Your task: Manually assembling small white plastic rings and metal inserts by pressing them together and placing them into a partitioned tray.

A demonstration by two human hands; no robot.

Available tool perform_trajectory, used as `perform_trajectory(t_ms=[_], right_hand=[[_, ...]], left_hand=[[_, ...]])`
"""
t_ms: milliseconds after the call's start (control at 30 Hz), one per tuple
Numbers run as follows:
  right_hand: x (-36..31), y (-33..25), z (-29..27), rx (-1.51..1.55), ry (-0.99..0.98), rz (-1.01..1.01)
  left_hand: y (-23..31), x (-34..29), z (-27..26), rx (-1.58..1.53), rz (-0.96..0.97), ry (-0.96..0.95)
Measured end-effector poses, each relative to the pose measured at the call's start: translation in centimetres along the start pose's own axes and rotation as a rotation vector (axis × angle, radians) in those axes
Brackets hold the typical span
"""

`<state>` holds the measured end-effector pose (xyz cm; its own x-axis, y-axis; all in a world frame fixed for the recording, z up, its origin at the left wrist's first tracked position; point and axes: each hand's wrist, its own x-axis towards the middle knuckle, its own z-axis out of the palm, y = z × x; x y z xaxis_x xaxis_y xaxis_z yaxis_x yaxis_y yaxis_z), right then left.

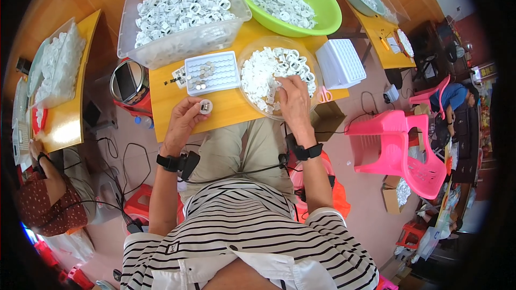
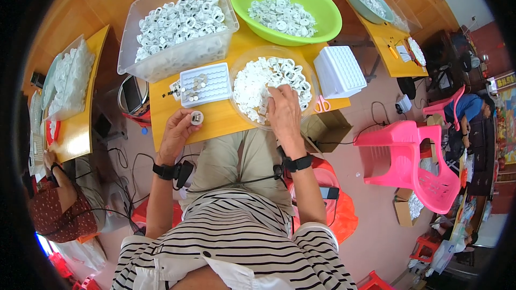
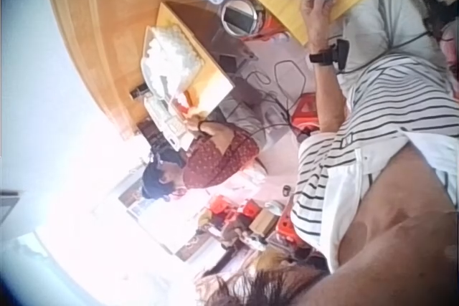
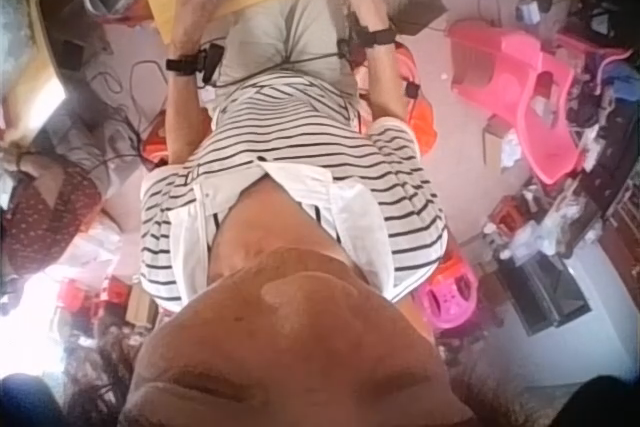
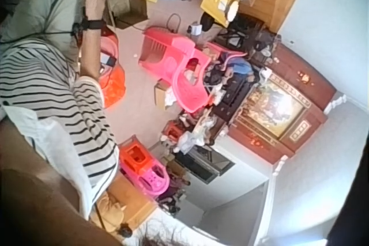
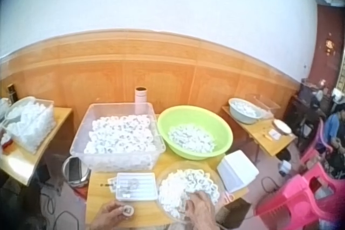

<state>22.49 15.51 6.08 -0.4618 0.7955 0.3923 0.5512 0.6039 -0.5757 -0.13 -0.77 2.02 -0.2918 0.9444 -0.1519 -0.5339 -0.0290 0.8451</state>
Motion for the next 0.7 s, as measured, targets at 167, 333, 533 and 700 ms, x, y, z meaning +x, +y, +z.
perform_trajectory(t_ms=[167,333,533,700], right_hand=[[1.5,0.9,-1.2,-0.323,-0.144,-0.148],[1.8,2.4,-2.0,-0.329,-0.165,-0.105],[1.8,2.2,-4.5,-0.066,-0.068,0.128],[0.9,3.5,-4.8,-0.373,0.018,0.118]], left_hand=[[0.1,0.0,0.0,-0.009,-0.001,-0.005],[0.2,-0.1,0.3,0.002,0.019,-0.012],[0.0,-0.2,0.0,-0.01,0.019,-0.001],[0.0,-0.1,0.1,-0.031,0.023,-0.011]])
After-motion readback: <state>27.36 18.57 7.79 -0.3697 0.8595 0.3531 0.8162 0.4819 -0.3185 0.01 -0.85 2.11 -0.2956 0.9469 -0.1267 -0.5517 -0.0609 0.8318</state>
